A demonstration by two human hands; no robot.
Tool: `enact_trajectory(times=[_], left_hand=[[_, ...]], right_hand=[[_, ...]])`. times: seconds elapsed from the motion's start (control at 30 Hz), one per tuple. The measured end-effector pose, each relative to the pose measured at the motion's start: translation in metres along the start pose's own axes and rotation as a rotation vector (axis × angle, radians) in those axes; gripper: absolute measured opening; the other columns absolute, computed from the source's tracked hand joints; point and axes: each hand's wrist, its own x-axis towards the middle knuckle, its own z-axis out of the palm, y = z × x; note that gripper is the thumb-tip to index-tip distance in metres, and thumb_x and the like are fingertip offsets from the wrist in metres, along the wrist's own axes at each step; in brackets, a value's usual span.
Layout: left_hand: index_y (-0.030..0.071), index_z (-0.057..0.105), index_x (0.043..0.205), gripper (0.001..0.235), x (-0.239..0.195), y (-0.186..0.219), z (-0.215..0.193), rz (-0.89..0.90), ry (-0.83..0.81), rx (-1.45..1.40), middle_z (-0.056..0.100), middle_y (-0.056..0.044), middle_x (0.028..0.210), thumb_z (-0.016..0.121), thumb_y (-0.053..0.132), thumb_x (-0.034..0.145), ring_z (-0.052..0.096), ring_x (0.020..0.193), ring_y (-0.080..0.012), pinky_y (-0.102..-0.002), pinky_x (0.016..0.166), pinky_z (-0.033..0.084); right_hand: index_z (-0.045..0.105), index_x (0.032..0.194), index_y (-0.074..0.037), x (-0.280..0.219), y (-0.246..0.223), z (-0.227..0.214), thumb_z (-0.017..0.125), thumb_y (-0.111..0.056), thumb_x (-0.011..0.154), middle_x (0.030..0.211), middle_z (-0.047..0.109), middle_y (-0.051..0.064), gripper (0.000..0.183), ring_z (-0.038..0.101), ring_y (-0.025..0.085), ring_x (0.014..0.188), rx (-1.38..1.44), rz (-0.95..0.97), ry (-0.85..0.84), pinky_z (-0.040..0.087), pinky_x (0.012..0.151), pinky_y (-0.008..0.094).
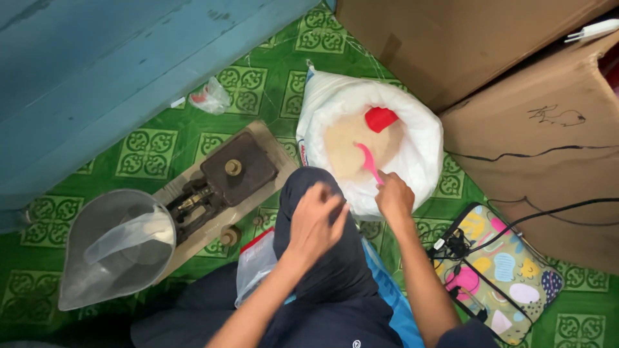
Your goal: Packaging powder from a large sack into small plastic bags using a scoop and a scale
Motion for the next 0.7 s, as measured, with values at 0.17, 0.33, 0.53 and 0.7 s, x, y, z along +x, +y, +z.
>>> enact_trajectory(times=[0.17, 0.33, 0.53, 0.7], left_hand=[[0.013, 0.061, 0.067, 0.022, 0.052, -0.038, 0.072, -0.028, -0.071, 0.183, 0.049, -0.005, 0.081, 0.071, 0.028, 0.08, 0.056, 0.072, -0.0307, -0.041, 0.059, 0.046], [0.013, 0.073, 0.07, 0.027, 0.071, -0.074, 0.116, -0.173, -0.207, 0.295, 0.056, -0.004, 0.085, 0.067, 0.035, 0.085, 0.055, 0.08, -0.0287, -0.042, 0.07, 0.047], [0.017, 0.056, 0.131, 0.054, 0.064, -0.103, 0.131, -0.195, -0.348, 0.411, 0.051, -0.003, 0.111, 0.068, 0.01, 0.079, 0.058, 0.093, -0.0278, -0.042, 0.079, 0.05], [0.013, 0.069, 0.112, 0.027, 0.051, -0.102, 0.112, -0.199, -0.327, 0.382, 0.053, -0.005, 0.117, 0.064, 0.014, 0.086, 0.061, 0.091, -0.0299, -0.044, 0.079, 0.05]], right_hand=[[0.064, 0.131, -0.016, -0.036, -0.003, -0.035, 0.056, -0.014, 0.092, 0.11, 0.067, 0.014, 0.04, 0.067, 0.044, 0.097, 0.103, 0.057, 0.03, 0.053, 0.085, 0.058], [0.064, 0.132, -0.018, -0.047, -0.001, -0.039, 0.055, -0.016, 0.094, 0.114, 0.066, 0.014, 0.039, 0.066, 0.044, 0.101, 0.133, 0.083, 0.022, 0.053, 0.086, 0.058], [0.064, 0.131, -0.015, -0.044, -0.005, -0.041, 0.056, -0.014, 0.093, 0.114, 0.065, 0.015, 0.039, 0.065, 0.045, 0.1, 0.172, 0.075, 0.029, 0.053, 0.084, 0.059], [0.064, 0.132, -0.02, -0.029, -0.003, -0.033, 0.053, -0.02, 0.094, 0.107, 0.069, 0.015, 0.039, 0.067, 0.044, 0.1, 0.157, 0.135, -0.012, 0.053, 0.083, 0.057]])
